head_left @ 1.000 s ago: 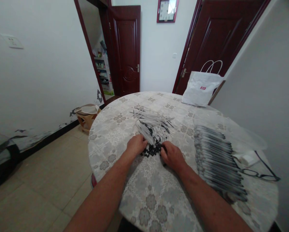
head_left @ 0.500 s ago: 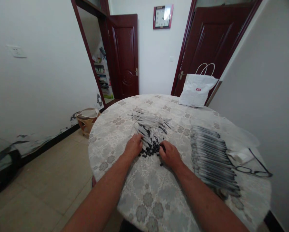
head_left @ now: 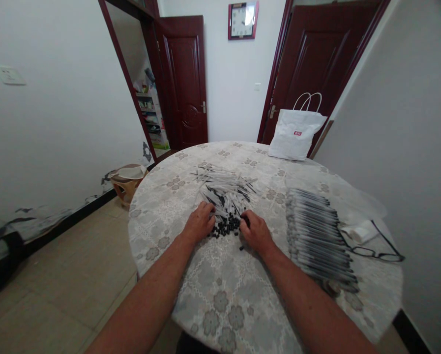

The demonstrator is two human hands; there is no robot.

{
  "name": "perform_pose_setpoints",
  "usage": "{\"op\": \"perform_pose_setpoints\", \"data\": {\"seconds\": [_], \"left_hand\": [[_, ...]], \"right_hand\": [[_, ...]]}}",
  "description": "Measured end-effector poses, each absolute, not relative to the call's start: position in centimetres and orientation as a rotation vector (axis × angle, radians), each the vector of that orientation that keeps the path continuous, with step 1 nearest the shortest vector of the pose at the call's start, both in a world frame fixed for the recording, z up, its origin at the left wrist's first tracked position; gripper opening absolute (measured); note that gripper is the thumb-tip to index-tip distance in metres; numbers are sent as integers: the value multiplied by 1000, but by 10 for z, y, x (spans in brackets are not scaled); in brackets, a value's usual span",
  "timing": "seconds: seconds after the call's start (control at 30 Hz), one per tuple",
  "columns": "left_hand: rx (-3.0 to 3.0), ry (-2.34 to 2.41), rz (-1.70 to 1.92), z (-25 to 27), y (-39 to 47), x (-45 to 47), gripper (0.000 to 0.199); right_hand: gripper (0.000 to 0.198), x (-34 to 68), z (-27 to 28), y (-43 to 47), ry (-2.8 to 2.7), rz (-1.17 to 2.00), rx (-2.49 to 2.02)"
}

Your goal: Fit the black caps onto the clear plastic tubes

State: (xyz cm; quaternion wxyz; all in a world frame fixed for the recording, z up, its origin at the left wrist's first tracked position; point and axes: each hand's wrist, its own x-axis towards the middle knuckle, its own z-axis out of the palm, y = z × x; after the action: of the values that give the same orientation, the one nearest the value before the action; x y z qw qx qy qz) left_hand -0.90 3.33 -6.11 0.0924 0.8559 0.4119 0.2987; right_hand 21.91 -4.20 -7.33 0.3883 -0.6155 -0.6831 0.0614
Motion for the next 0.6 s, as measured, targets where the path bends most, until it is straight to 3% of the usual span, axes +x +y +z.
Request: {"op": "perform_pose_setpoints", "data": {"seconds": [0.27, 0.6], "left_hand": [[2187, 1292, 1204, -51, 34, -7, 6], [995, 748, 1286, -53, 45, -1, 28]], "right_hand": [[17, 219, -69, -44, -1740, 155, -1543], [19, 211, -66, -55, -2015, 110, -1381]]}}
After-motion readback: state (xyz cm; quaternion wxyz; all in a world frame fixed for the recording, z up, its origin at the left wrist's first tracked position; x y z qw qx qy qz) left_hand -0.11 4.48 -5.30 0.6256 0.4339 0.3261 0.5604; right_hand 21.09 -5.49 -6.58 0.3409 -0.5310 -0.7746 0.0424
